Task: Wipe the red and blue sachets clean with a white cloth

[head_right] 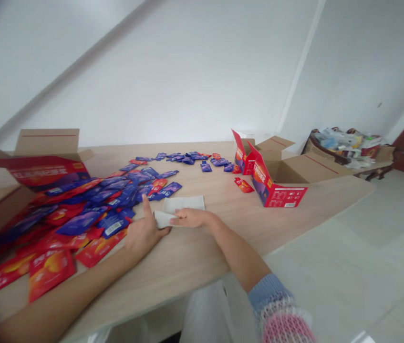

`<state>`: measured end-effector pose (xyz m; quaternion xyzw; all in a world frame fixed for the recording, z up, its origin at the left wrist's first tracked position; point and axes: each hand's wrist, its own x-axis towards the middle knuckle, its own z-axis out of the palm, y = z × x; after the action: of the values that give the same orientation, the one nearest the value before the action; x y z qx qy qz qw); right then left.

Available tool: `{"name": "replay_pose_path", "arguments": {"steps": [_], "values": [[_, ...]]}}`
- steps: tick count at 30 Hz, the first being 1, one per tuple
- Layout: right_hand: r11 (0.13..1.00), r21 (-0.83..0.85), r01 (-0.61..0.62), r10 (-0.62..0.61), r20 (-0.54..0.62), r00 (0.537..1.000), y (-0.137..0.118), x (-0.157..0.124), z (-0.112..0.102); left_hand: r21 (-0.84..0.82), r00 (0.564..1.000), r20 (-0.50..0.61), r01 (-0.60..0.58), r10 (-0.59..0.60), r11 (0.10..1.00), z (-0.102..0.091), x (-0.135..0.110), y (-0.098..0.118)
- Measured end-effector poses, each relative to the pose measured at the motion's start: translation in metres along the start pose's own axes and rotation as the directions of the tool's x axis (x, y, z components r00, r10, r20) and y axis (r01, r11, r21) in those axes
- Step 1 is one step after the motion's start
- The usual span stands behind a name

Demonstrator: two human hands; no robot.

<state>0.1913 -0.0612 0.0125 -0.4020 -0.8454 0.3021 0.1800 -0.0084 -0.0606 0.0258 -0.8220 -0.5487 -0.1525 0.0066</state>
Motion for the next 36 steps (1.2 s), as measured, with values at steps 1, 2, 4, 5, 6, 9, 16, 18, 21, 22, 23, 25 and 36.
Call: {"name": "replay_pose_path", "arguments": {"steps": [1, 2, 4, 5, 6, 9, 16, 18, 21, 22, 23, 25, 36], "values": [[1.000, 0.013, -0.029, 0.029, -0.025, 0.999, 0.002, 0.000, 0.000, 0.000, 1.000, -0.002, 0.003, -0.003, 1.000, -0.001, 0.000, 0.001], [0.999, 0.015, -0.050, 0.050, -0.047, 0.998, 0.004, 0.001, 0.000, -0.006, 1.000, -0.006, 0.004, -0.004, 1.000, -0.001, -0.001, 0.002], [0.997, -0.008, -0.072, 0.070, -0.093, 0.993, 0.005, 0.001, 0.001, -0.039, 1.000, -0.018, 0.000, -0.001, 0.999, -0.001, -0.002, 0.002], [0.996, -0.034, -0.079, 0.075, -0.115, 0.991, 0.006, 0.002, 0.001, -0.062, 1.000, -0.023, -0.002, 0.001, 0.998, 0.000, -0.002, 0.002], [0.994, -0.067, -0.088, 0.079, -0.136, 0.988, 0.006, 0.002, 0.001, -0.082, 1.000, -0.028, -0.002, 0.000, 0.997, 0.000, -0.003, 0.002], [0.977, -0.171, -0.126, 0.096, -0.170, 0.981, 0.008, 0.000, -0.001, -0.075, 0.999, -0.030, 0.027, -0.029, 0.997, 0.002, -0.005, 0.003], [0.902, -0.257, -0.346, 0.249, -0.345, 0.905, 0.032, -0.013, -0.016, 0.101, 0.988, 0.049, -0.152, 0.148, 0.983, 0.004, -0.007, 0.005], [0.891, -0.229, -0.393, 0.292, -0.375, 0.880, 0.040, -0.018, -0.021, 0.115, 0.979, 0.071, -0.201, 0.193, 0.973, 0.005, -0.006, 0.004], [0.862, -0.193, -0.468, 0.371, -0.388, 0.844, 0.048, -0.024, -0.028, 0.120, 0.986, 0.065, -0.162, 0.155, 0.979, 0.005, -0.003, 0.001], [0.846, -0.180, -0.502, 0.403, -0.403, 0.822, 0.049, -0.026, -0.029, 0.119, 0.992, 0.060, -0.115, 0.109, 0.986, 0.004, 0.000, -0.001], [0.823, -0.166, -0.543, 0.435, -0.429, 0.791, 0.050, -0.027, -0.031, 0.113, 0.997, 0.053, -0.056, 0.050, 0.992, 0.003, 0.003, -0.003], [0.762, -0.135, -0.634, 0.493, -0.513, 0.702, 0.049, -0.028, -0.032, 0.081, 0.996, 0.057, 0.070, -0.075, 0.994, 0.002, 0.009, -0.008], [0.891, -0.177, -0.418, 0.265, -0.546, 0.795, -0.030, 0.013, 0.032, -0.235, 0.948, 0.283, 0.217, -0.147, 0.947, 0.006, 0.032, -0.031]]}}
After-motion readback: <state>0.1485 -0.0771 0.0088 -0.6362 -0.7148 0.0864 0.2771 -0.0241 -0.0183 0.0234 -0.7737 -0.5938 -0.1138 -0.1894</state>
